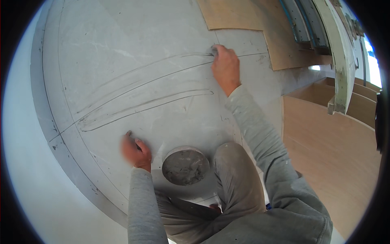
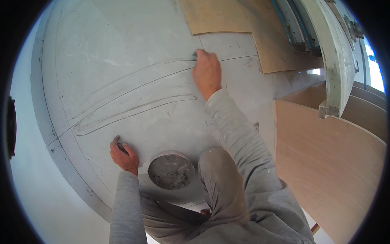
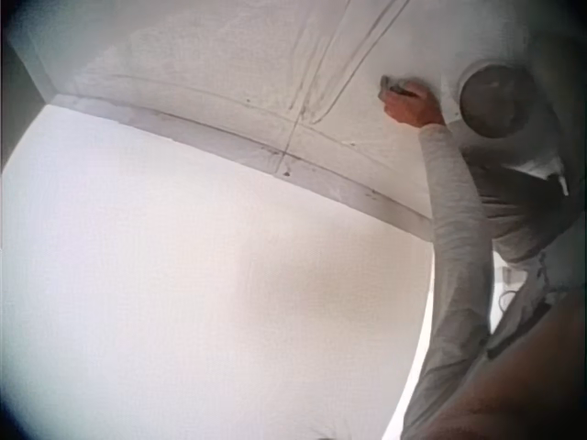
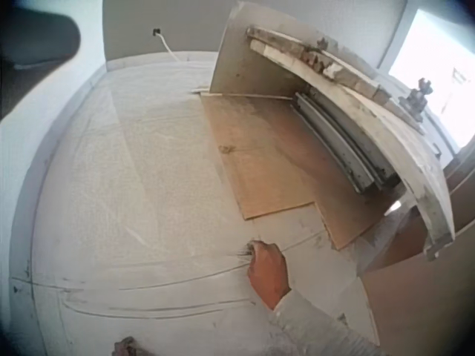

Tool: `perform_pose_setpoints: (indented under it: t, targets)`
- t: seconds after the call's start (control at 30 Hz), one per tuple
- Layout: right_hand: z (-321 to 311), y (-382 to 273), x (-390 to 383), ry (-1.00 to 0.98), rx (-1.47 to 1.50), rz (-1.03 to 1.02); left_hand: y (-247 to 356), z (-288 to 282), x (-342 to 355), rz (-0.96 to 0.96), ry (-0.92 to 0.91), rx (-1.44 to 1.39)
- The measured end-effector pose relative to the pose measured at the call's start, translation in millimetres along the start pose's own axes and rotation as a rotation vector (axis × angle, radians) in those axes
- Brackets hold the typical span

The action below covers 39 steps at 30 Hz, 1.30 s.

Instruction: The person applies grout to the gaps between floor tiles using a small handheld scraper and a bowl of mixture, then wipes the excess away with a blue cloth.

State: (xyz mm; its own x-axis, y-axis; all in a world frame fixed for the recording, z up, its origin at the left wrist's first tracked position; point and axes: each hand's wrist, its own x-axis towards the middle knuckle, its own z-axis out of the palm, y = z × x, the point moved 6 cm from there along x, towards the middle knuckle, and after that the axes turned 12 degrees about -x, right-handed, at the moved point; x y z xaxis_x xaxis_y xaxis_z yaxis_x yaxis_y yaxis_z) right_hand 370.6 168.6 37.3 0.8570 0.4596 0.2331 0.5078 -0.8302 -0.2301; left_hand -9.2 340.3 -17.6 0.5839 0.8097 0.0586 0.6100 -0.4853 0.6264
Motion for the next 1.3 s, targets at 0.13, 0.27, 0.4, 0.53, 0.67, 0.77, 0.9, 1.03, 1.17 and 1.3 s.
perform_pose_setpoints:
  t: [0.13, 0.27, 0.4, 0.53, 0.67, 0.77, 0.9, 1.03, 1.17, 1.3]
  targets:
    - [9.8, -69.7, -43.0, -0.118, 0.207, -0.091, -8.8, -6.4, -4.6, -0.031, -0.006, 0.019]
    - [18.6, -77.7, -46.3, -0.240, 0.619, 0.163, -19.8, -12.0, -6.4, 0.034, 0.036, -0.038]
    - [25.5, -104.2, -36.9, -0.277, 0.666, 0.089, -1.5, -5.7, 4.9, 0.052, 0.020, -0.046]
    - [44.3, -250.9, -52.6, -0.481, 0.618, -0.441, -10.4, -16.2, 4.6, 0.008, -0.008, -0.111]
    - [68.3, -392.2, -60.2, -0.504, 0.767, -0.972, -10.2, -19.1, 3.4, -0.030, 0.008, -0.126]
    - [83.5, -480.3, -66.8, -0.514, 0.667, -1.334, -10.6, -16.8, 4.3, -0.023, 0.003, -0.178]
    - [94.7, -515.1, -76.2, -0.677, 0.399, -1.491, -8.3, -17.8, 6.4, -0.011, 0.042, -0.227]
    - [94.1, -470.7, -83.6, -0.672, 0.201, -1.722, -12.4, -20.5, 2.5, -0.023, 0.079, -0.275]
    - [70.0, -422.5, -83.6, -0.944, 0.133, -1.711, -17.7, -25.3, 1.9, -0.038, 0.099, -0.279]
    - [70.4, -469.1, -83.8, -0.828, 0.269, -1.611, -14.9, -25.0, 4.3, -0.029, 0.089, -0.304]
